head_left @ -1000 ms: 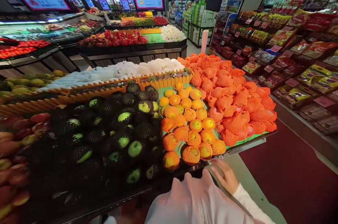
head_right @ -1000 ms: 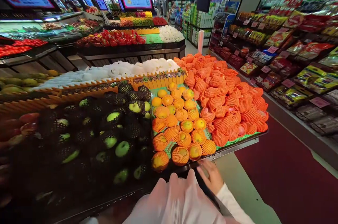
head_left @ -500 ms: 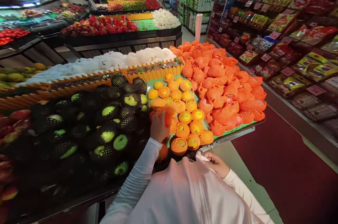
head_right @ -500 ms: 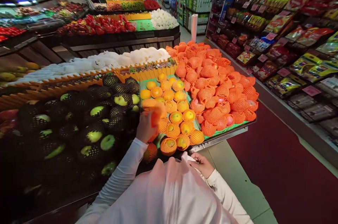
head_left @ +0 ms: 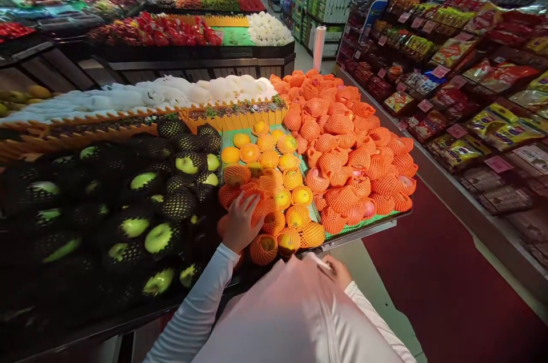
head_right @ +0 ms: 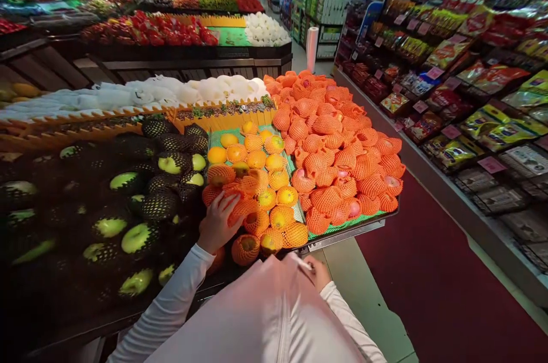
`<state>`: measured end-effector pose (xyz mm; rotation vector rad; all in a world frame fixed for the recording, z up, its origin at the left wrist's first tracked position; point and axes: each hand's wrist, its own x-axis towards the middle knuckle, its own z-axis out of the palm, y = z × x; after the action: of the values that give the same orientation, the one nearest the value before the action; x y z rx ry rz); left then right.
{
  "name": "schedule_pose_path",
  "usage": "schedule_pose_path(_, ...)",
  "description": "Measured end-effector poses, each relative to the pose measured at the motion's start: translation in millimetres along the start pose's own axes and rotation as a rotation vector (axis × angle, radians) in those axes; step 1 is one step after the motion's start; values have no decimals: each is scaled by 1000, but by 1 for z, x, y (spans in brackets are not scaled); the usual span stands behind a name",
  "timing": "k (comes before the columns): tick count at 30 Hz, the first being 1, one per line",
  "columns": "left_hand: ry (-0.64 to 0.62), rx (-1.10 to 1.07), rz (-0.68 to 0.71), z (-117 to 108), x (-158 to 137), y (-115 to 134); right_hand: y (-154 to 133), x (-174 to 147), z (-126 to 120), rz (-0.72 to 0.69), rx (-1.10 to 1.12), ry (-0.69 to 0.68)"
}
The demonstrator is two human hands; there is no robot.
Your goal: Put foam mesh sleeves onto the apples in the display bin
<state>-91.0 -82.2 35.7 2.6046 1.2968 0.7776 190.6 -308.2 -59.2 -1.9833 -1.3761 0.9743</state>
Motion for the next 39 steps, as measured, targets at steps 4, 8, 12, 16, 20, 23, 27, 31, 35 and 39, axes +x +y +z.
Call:
schedule_pose_path(4,22,39,-78,1,0,12,-33,31,-9,-103,-97,-256)
schedule_pose_path(8,52,47,-151,3,-5,20,-73,61,-45,-293,-202,-392)
schedule_pose_path(12,92,78,-208,1,-13,34,-124,97,-68,-567,-208,-330)
schedule_pose_path(16,79,82,-252,-4,-23,47,-163,142,-59,-774,-202,-155)
schedule_pose_path(20,93,73,-294,-6,-30,44,-188,194,-31,-736,-363,-55)
schedule_pose_path(23,118,108,-332,-10,-30,38,-199,229,-14,-695,-499,-164)
schedule_pose_path(27,150,111,-365,-19,-22,38,-203,250,-15,-656,-434,-137)
schedule_pose_path(31,221,2,-272,-23,-10,50,-202,226,-34,-683,-47,75)
schedule_pose_path(35,210,-107,-176,-15,-2,61,-206,176,-43,-600,174,-66)
schedule_pose_path(39,130,-160,-123,-7,2,62,-200,144,-39,-593,166,-155)
